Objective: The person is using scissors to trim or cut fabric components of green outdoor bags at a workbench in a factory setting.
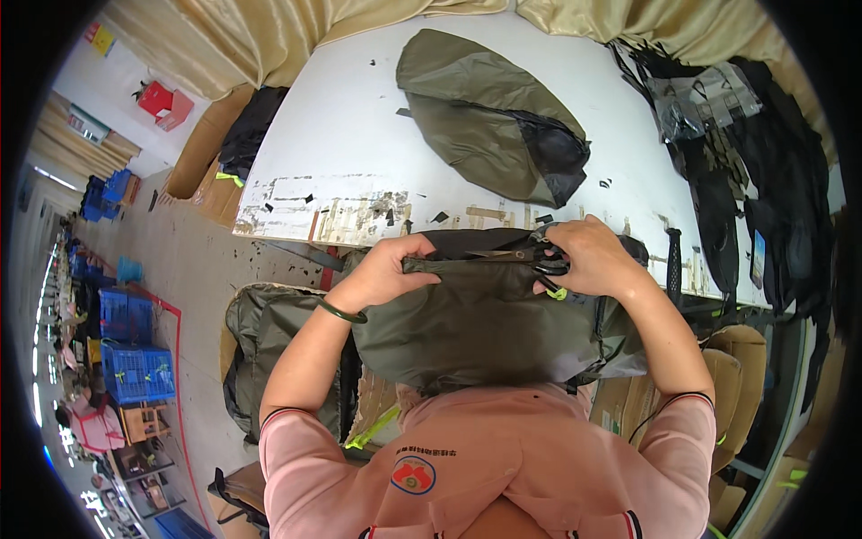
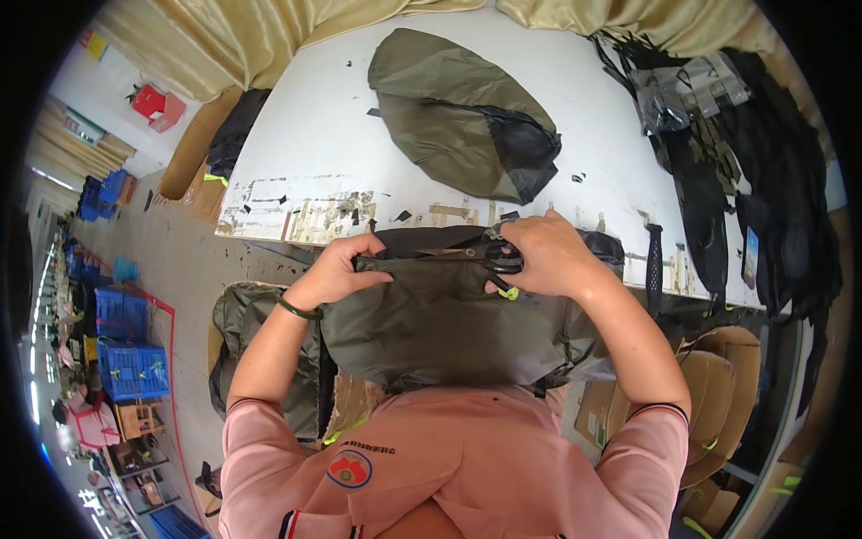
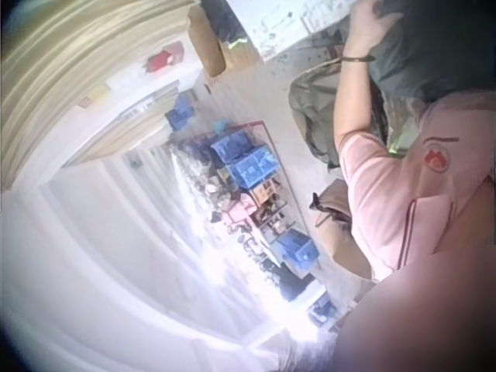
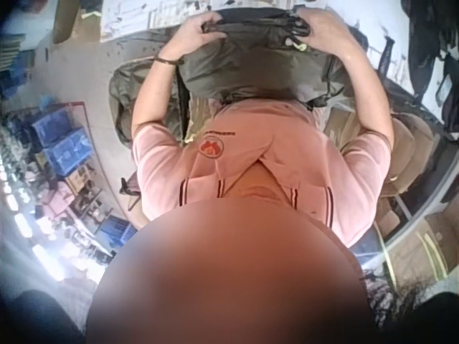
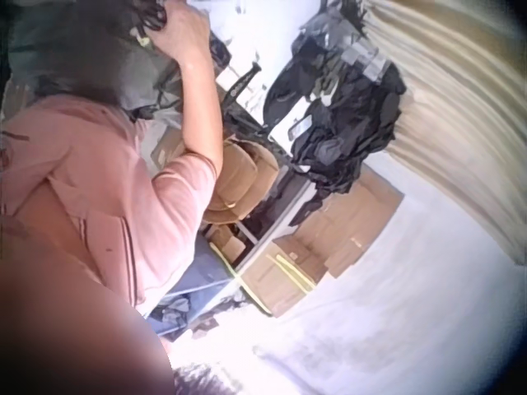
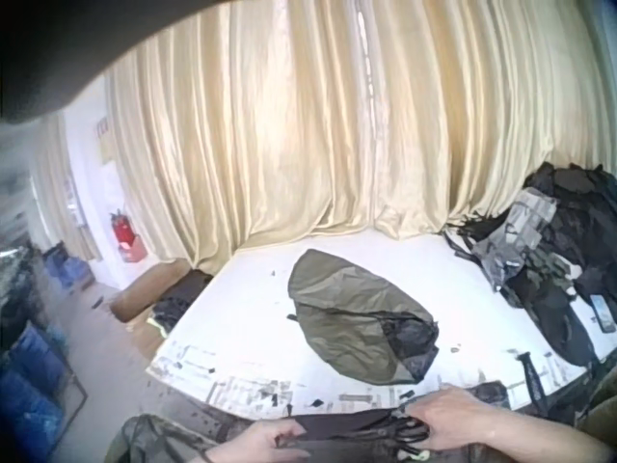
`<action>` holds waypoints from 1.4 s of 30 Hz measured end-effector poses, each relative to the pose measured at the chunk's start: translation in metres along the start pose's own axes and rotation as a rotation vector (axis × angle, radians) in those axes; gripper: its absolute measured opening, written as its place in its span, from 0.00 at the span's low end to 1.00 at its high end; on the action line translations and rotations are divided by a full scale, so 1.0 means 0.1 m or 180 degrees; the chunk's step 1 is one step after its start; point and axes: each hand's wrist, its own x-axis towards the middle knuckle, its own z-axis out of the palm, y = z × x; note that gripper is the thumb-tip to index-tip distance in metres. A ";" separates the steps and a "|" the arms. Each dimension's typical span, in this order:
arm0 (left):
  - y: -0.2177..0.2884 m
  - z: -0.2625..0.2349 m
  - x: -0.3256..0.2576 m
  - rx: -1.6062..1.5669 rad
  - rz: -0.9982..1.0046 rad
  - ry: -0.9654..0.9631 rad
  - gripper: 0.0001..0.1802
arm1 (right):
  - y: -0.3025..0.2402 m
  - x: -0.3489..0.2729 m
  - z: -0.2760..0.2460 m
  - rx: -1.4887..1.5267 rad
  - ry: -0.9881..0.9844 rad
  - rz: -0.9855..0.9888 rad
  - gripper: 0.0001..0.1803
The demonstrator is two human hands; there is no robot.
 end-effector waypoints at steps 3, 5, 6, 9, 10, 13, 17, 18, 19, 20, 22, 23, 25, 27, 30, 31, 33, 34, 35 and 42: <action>0.03 0.04 -0.07 0.0174 0.0114 0.0175 0.19 | -0.06 0.17 0.03 0.0017 -0.0299 -0.0263 0.28; 0.03 0.06 -0.10 0.0141 0.0173 0.0219 0.20 | -0.10 0.24 0.03 0.0022 -0.0441 -0.0272 0.28; 0.03 0.06 -0.11 0.0172 0.0241 0.0302 0.20 | -0.12 0.26 0.03 0.0016 -0.0531 -0.0266 0.28; 0.03 0.08 -0.13 0.0003 0.0184 0.0253 0.22 | -0.18 0.31 0.03 0.0065 -0.0589 -0.0360 0.27; 0.03 0.08 -0.14 -0.0039 0.0192 0.0226 0.22 | -0.19 0.32 0.04 0.0042 -0.0685 -0.0287 0.27; 0.04 0.08 -0.14 0.0221 0.0439 0.0339 0.24 | -0.20 0.32 0.06 0.0126 -0.0628 -0.0317 0.26; 0.09 0.06 -0.17 0.0130 0.0098 0.0264 0.25 | -0.20 0.31 0.07 0.0043 -0.0556 -0.0231 0.26; 0.10 0.06 -0.18 0.0120 0.0016 0.0253 0.25 | -0.20 0.30 0.07 -0.0001 -0.0563 -0.0164 0.25; 0.11 0.06 -0.18 0.0108 -0.0061 0.0199 0.25 | -0.21 0.30 0.07 0.0034 -0.0587 -0.0171 0.25; 0.12 0.06 -0.18 0.0144 -0.0034 0.0189 0.26 | -0.22 0.29 0.06 0.0010 -0.0575 -0.0204 0.25; 0.15 0.07 -0.17 0.0179 -0.0011 0.0187 0.27 | -0.24 0.29 0.04 -0.0016 -0.0569 -0.0245 0.26; 0.15 0.07 -0.17 0.0231 0.0052 0.0195 0.27 | -0.26 0.29 0.04 0.0036 -0.0498 -0.0311 0.26; 0.17 0.08 -0.16 0.0288 0.0113 0.0208 0.28 | -0.29 0.31 0.06 0.0089 -0.0426 -0.0383 0.26; 0.18 0.09 -0.16 0.0238 0.0111 0.0205 0.29 | -0.32 0.32 0.08 0.0151 -0.0323 -0.0571 0.27; 0.18 0.08 -0.18 0.0331 0.0196 0.0285 0.29 | -0.33 0.33 0.10 0.0016 -0.0411 -0.0336 0.27; 0.18 0.08 -0.18 0.0299 0.0167 0.0248 0.29 | -0.33 0.32 0.11 0.0024 -0.0446 -0.0318 0.27; 0.17 0.08 -0.17 0.0232 0.0201 0.0215 0.30 | -0.33 0.31 0.11 -0.0086 -0.0559 -0.0191 0.27; 0.17 0.08 -0.17 0.0195 0.0233 0.0189 0.30 | -0.33 0.30 0.11 -0.0080 -0.0615 -0.0147 0.27; 0.16 0.09 -0.18 0.0230 0.0202 0.0199 0.30 | -0.33 0.29 0.10 0.0028 -0.0453 -0.0194 0.27; 0.19 0.10 -0.13 0.0348 0.0268 0.0169 0.31 | -0.42 0.33 0.08 -0.0089 0.0186 -0.0580 0.28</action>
